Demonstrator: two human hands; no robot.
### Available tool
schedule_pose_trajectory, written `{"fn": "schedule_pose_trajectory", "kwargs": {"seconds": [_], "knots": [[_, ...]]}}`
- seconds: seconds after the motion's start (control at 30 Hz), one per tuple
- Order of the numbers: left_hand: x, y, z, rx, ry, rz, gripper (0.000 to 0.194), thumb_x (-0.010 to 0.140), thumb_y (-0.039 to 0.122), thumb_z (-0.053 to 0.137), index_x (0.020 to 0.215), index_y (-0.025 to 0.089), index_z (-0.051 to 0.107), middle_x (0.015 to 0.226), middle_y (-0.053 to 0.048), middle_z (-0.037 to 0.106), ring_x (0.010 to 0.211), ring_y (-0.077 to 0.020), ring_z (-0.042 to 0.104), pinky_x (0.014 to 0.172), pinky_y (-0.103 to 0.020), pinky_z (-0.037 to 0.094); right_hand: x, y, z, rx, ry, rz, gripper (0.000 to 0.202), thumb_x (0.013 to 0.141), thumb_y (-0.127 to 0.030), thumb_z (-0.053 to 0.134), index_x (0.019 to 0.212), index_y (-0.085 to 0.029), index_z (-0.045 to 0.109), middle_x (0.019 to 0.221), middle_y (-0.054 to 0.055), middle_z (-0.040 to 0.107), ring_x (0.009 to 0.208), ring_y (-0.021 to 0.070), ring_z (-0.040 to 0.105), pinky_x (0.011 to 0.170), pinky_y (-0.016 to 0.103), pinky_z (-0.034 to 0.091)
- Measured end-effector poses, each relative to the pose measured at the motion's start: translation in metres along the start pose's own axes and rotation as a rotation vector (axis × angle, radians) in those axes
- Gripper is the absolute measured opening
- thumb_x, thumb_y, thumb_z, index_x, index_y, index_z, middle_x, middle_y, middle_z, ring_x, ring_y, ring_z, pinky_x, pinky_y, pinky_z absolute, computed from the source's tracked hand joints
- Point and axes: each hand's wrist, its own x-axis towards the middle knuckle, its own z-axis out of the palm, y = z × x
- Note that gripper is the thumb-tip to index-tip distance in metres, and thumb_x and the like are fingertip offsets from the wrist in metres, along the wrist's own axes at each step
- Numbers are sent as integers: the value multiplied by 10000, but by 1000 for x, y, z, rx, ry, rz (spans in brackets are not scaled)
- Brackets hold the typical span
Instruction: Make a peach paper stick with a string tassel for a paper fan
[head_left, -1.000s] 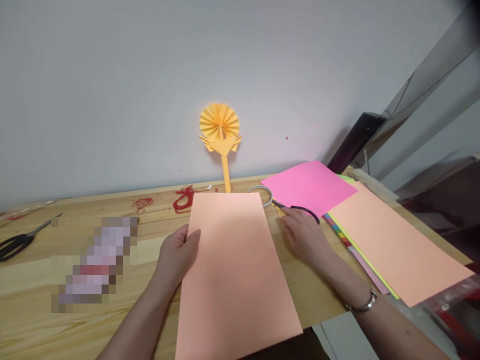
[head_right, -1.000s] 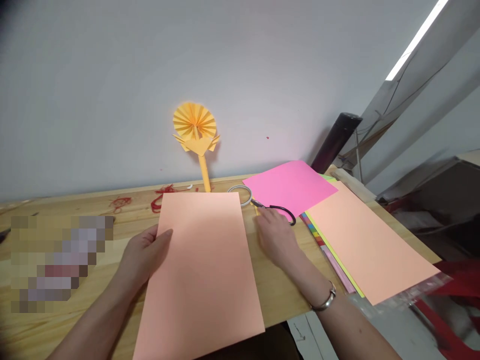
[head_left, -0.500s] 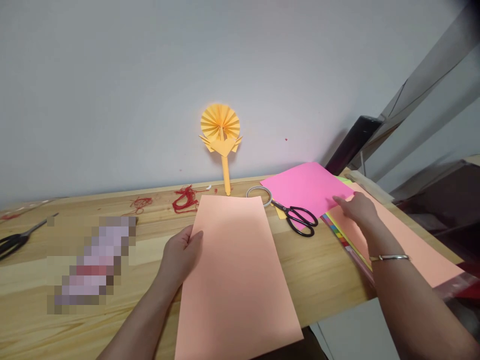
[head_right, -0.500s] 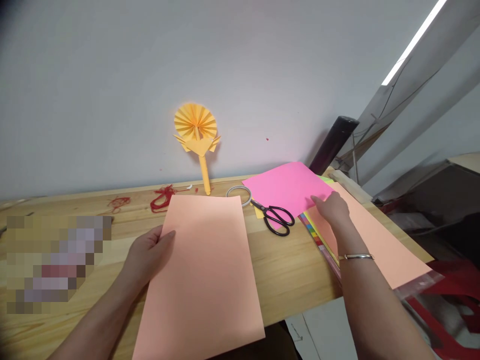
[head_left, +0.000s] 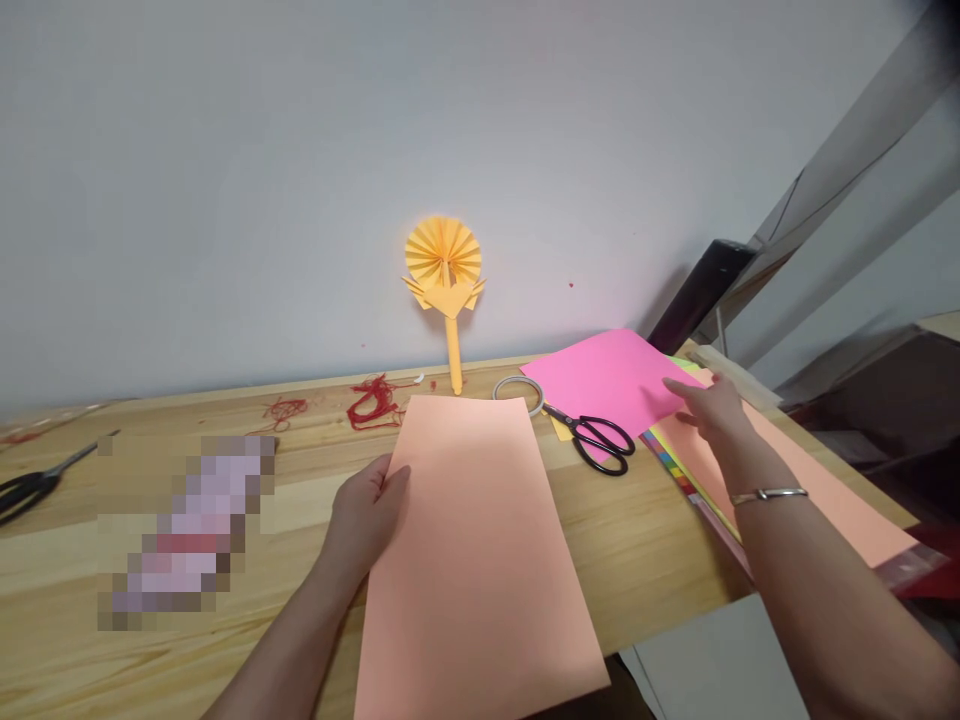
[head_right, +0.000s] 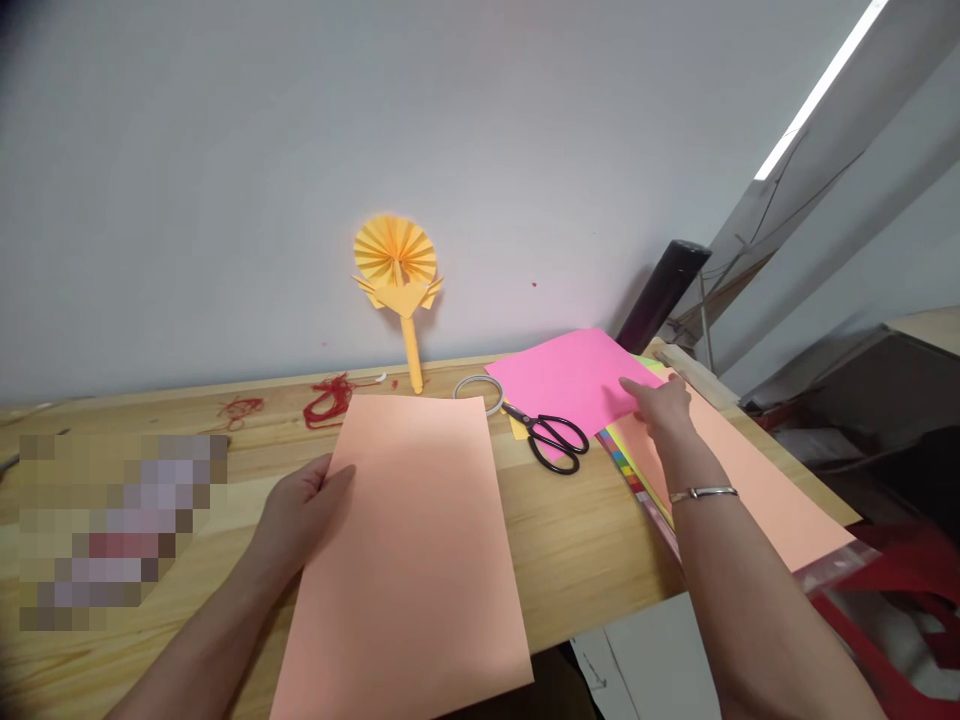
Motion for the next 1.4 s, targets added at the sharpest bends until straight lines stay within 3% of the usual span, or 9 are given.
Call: {"fn": "schedule_pose_trajectory", "kwargs": {"seconds": [0.1, 0.3, 0.57, 0.83, 0.9, 1.03, 1.23, 1.4], "knots": [[1, 1, -1, 54, 14, 19, 372, 794, 411, 454, 983, 185, 681, 750, -18, 718, 702, -231, 652, 578, -274, 461, -1, -8, 0, 62, 42, 72, 569, 694, -212, 732, 1191, -217, 455, 1161, 108, 482, 792, 148, 561, 488, 232, 530], [1, 1, -2, 138, 26, 66, 372, 804, 411, 434, 970, 185, 677, 790, -27, 724, 750, -237, 652, 627, -280, 460, -14, -14, 17, 124, 31, 109, 191, 766, -162, 640, 853, -191, 473, 778, -3, 521, 560, 75, 494, 479, 194, 508], [1, 0, -2, 92, 0, 42, 389, 808, 419, 433, 1025, 193, 663, 858, -32, 728, 777, -236, 652, 654, -279, 461, -34, 2, 24, -97, -79, -140, 281, 662, -221, 716, 547, -175, 465, 398, -67, 373, 385, 85, 373, 352, 195, 283], [1, 2, -3, 144, 9, 54, 384, 814, 421, 420, 1000, 199, 672, 835, -28, 724, 777, -239, 653, 648, -274, 457, -37, -16, 8, -184, 148, -474, 318, 800, -349, 561, 540, -166, 543, 480, 0, 516, 485, 118, 480, 506, 233, 419], [0, 2, -3, 154, 8, 51, 385, 815, 422, 415, 992, 200, 675, 806, -25, 720, 754, -237, 651, 637, -275, 456, -35, -20, 5, -62, 201, -442, 284, 792, -320, 564, 553, -171, 535, 472, 1, 516, 455, 118, 490, 469, 231, 429], [0, 2, -3, 155, 9, 72, 387, 815, 418, 416, 1007, 202, 674, 830, -30, 725, 783, -243, 653, 652, -279, 460, -30, -17, -3, 204, 198, -232, 193, 771, -180, 563, 605, -190, 467, 448, -29, 475, 444, 141, 558, 456, 241, 503], [-1, 3, -3, 141, -3, 51, 377, 813, 409, 422, 1005, 209, 678, 830, -24, 731, 739, -233, 659, 623, -275, 463, -24, 4, -13, 303, 100, 16, 198, 759, -6, 503, 704, -179, 423, 516, -46, 490, 471, 149, 615, 563, 298, 602], [-2, 4, -3, 130, 6, 64, 380, 811, 422, 426, 1004, 211, 675, 818, -23, 729, 730, -231, 659, 606, -270, 463, -28, 15, -14, 271, -37, 159, 179, 772, -23, 529, 709, -165, 442, 537, 1, 550, 524, 180, 647, 585, 329, 612]]}}
